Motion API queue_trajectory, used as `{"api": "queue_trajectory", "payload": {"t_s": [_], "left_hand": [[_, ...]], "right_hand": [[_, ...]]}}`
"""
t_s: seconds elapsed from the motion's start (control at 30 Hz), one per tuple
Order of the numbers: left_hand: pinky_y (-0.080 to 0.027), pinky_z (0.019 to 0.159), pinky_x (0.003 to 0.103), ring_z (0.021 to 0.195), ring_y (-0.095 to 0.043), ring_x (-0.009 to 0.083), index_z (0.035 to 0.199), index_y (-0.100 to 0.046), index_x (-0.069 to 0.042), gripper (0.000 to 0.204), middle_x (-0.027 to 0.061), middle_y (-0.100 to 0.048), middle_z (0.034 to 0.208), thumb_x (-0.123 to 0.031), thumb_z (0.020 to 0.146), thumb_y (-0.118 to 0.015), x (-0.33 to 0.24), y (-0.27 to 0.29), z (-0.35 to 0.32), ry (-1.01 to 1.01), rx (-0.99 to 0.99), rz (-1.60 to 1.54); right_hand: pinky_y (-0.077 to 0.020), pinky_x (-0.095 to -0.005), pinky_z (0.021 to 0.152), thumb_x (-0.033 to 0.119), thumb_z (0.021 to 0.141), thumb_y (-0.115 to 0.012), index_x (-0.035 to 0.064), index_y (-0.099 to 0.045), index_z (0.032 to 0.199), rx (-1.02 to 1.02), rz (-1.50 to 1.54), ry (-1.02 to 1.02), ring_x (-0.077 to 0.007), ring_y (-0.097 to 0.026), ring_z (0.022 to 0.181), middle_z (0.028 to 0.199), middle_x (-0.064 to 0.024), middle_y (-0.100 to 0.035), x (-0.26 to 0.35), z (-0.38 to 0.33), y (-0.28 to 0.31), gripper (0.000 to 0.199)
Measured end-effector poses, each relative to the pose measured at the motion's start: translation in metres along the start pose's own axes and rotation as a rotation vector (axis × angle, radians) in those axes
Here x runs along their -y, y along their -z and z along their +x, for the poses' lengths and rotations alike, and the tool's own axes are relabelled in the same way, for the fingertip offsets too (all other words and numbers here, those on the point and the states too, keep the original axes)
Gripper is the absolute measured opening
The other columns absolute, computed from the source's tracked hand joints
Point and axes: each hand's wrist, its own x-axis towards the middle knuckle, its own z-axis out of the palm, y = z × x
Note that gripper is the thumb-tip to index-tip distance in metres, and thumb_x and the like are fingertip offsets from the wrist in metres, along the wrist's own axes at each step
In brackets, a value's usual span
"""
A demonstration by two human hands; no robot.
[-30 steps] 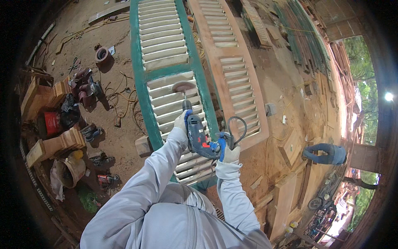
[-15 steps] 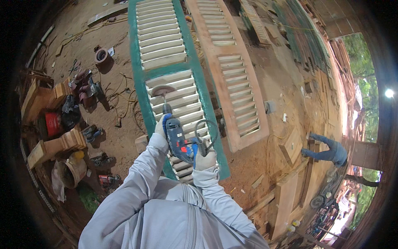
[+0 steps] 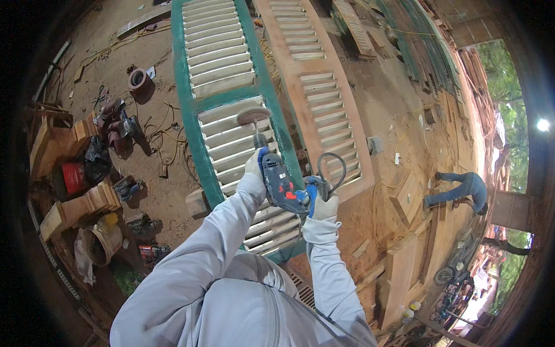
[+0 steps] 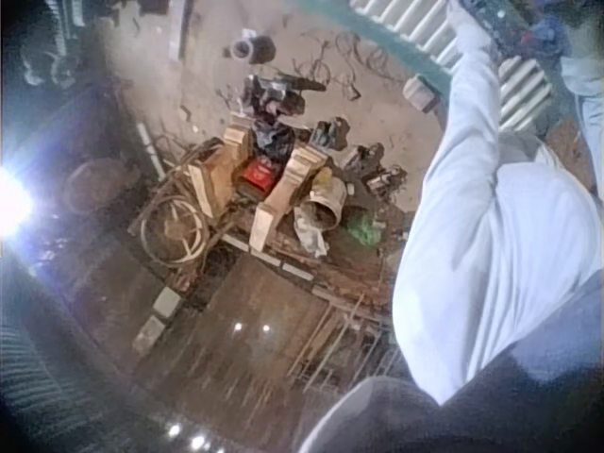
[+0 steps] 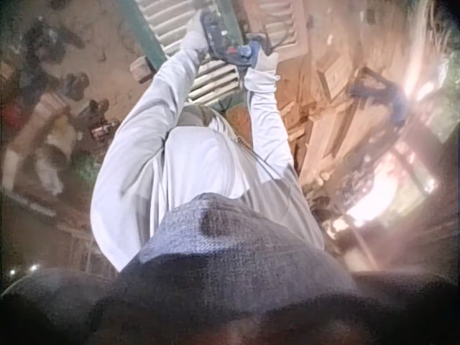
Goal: The person uses a handheld electric sander to smooth the surface of a green wooden shutter with horizontal slats. They move the sander back and forth along the slats and frame, working methodically across the piece.
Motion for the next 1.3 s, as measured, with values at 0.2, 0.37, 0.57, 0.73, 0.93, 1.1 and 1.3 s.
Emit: {"api": "queue_trajectory", "payload": {"t_s": [0.2,0.37,0.57,0.73,0.93,1.1,1.3], "left_hand": [[-0.057,0.056,0.041,0.057,-0.065,0.026,0.086,-0.066,-0.012,0.025,0.0089,-0.068,0.072,-0.036,0.087,-0.066,-0.02,0.024,-0.025,0.004,-0.068,-0.021],[-0.056,0.057,0.039,0.059,-0.065,0.0226,0.087,-0.067,-0.012,0.022,0.006,-0.068,0.073,-0.034,0.086,-0.069,-0.039,0.081,-0.02,-0.129,-0.148,0.06],[-0.057,0.056,0.039,0.061,-0.067,0.0226,0.091,-0.067,-0.011,0.023,0.0066,-0.068,0.074,-0.033,0.086,-0.069,-0.05,0.062,-0.047,-0.171,-0.161,0.01],[-0.056,0.058,0.038,0.062,-0.066,0.022,0.09,-0.065,-0.01,0.02,0.0073,-0.067,0.077,-0.03,0.086,-0.067,-0.054,0.054,-0.073,-0.178,-0.176,0.046],[-0.056,0.057,0.038,0.059,-0.065,0.023,0.09,-0.065,-0.01,0.024,0.0077,-0.067,0.076,-0.033,0.085,-0.067,-0.039,0.044,-0.091,-0.066,-0.174,0.086],[-0.057,0.053,0.043,0.057,-0.064,0.0257,0.092,-0.064,-0.01,0.029,0.0089,-0.066,0.074,-0.039,0.086,-0.067,0.001,0.041,-0.043,0.018,-0.077,0.139],[-0.056,0.054,0.042,0.057,-0.065,0.0255,0.093,-0.064,-0.008,0.03,0.0087,-0.067,0.075,-0.038,0.087,-0.066,0.012,0.01,-0.033,0.021,-0.062,0.216]], "right_hand": [[-0.0446,-0.0232,0.051,-0.001,0.091,-0.063,0.002,-0.068,0.104,0.054,-0.042,-0.05,-0.0076,-0.054,0.055,0.075,-0.0006,-0.061,-0.006,-0.013,-0.017,0.013],[-0.0429,-0.0219,0.051,0.003,0.092,-0.066,0.0036,-0.069,0.106,0.116,-0.008,-0.119,-0.0054,-0.055,0.058,0.079,0.0002,-0.065,-0.023,-0.037,-0.042,0.014],[-0.0453,-0.0238,0.054,0.002,0.091,-0.068,0.0009,-0.069,0.105,0.116,0.02,-0.093,-0.007,-0.056,0.06,0.082,-0.0023,-0.067,-0.01,-0.046,-0.043,0.015],[-0.0548,-0.0338,0.064,-0.003,0.09,-0.061,-0.0035,-0.067,0.106,0.169,0.091,-0.107,-0.0134,-0.059,0.058,0.073,-0.006,-0.063,-0.011,-0.056,-0.033,0.018],[-0.0505,-0.0244,0.059,0.003,0.089,-0.068,0.0018,-0.07,0.108,0.184,-0.031,-0.1,-0.0088,-0.062,0.068,0.091,-0.0035,-0.07,-0.025,-0.055,-0.007,0.019],[-0.0503,-0.025,0.057,0.003,0.091,-0.066,0.0008,-0.068,0.104,0.029,0.052,-0.054,-0.0095,-0.058,0.057,0.072,-0.0037,-0.064,-0.024,-0.047,0.017,0.014],[-0.0601,-0.0433,0.066,0.002,0.088,-0.062,-0.0052,-0.066,0.097,-0.046,0.101,-0.061,-0.0194,-0.059,0.052,0.062,-0.0102,-0.059,-0.001,-0.033,0.018,0.012]]}}
